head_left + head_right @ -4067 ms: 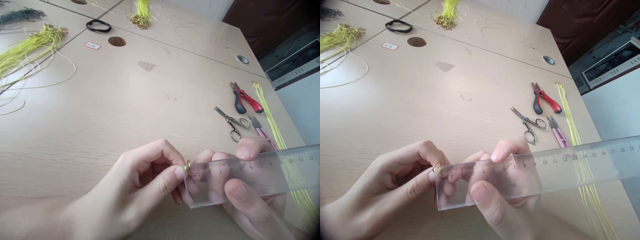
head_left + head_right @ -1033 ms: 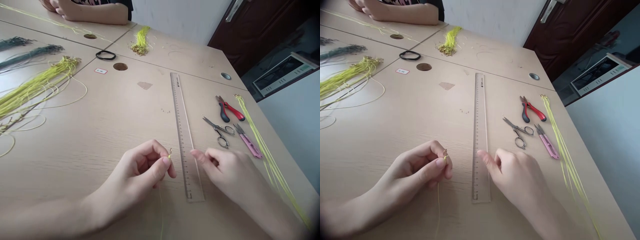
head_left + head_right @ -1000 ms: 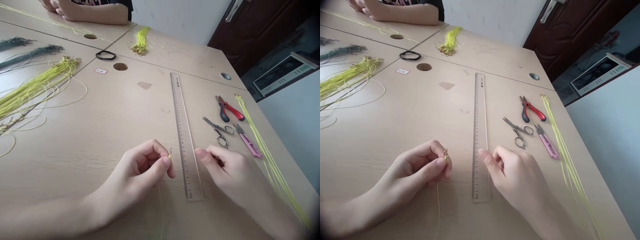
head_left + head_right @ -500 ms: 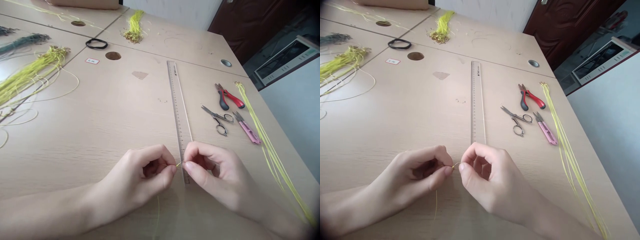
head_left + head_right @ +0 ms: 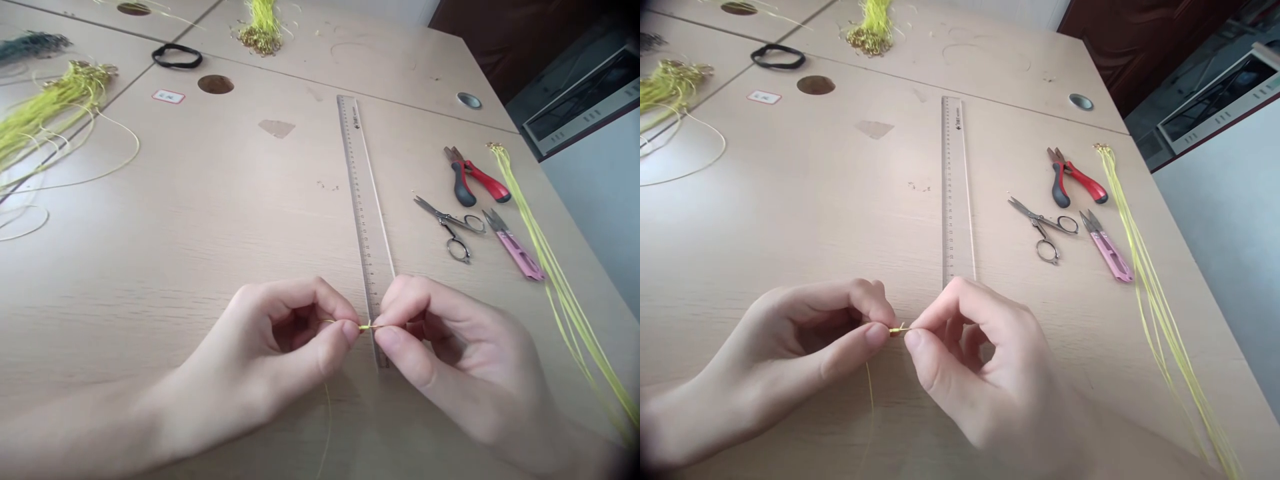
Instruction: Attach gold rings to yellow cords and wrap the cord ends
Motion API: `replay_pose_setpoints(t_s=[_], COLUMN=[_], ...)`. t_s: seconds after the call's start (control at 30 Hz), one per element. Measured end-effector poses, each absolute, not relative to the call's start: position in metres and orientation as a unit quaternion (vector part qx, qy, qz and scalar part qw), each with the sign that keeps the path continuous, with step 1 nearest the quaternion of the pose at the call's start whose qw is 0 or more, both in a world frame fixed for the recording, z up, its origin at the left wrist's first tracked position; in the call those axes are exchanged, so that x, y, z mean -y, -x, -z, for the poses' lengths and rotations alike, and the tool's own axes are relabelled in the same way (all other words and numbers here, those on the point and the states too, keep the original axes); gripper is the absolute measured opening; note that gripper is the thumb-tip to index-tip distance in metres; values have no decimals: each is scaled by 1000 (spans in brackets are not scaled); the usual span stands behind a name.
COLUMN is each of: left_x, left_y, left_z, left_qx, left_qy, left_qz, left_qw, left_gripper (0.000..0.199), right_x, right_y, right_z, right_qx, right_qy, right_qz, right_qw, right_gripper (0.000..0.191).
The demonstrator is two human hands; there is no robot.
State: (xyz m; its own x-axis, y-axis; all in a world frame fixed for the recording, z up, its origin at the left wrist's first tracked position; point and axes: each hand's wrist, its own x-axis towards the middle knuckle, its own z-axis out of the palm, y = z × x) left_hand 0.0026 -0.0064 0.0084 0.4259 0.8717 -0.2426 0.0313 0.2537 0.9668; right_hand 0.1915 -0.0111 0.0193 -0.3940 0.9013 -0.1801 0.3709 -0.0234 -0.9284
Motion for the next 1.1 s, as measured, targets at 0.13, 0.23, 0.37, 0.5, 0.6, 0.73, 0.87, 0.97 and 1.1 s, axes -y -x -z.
replay_pose_setpoints(t_s=[0.13,0.23,0.37,0.5,0.6,0.73,0.87,0.97,1.1], left_x=[6,5,5,7,8,8,8,8,8], left_y=[-3,-3,-4,-4,-3,-3,-2,-1,0], left_z=[-10,-11,-10,-8,-8,-9,-9,-9,-10], left_qx=[-429,-427,-427,-423,-427,-422,-418,-416,-412], left_qy=[-499,-484,-475,-484,-490,-498,-514,-520,-525], left_qz=[-320,-322,-331,-337,-349,-355,-343,-334,-328], left_qw=[682,693,695,688,675,669,666,668,669], left_gripper=[15,15,13,13,13,13,14,15,14], right_x=[12,13,14,13,13,11,11,14,18], right_y=[-191,-191,-192,-192,-194,-194,-189,-187,-186], right_z=[-19,-18,-15,-13,-13,-13,-16,-19,-22], right_qx=[654,675,716,737,746,757,739,705,647], right_qy=[482,462,430,425,415,390,411,446,486], right_qz=[-518,-493,-446,-410,-397,-387,-412,-447,-506], right_qw=[267,296,322,330,336,353,341,323,298], right_gripper=[16,9,15,19,22,20,11,12,19])
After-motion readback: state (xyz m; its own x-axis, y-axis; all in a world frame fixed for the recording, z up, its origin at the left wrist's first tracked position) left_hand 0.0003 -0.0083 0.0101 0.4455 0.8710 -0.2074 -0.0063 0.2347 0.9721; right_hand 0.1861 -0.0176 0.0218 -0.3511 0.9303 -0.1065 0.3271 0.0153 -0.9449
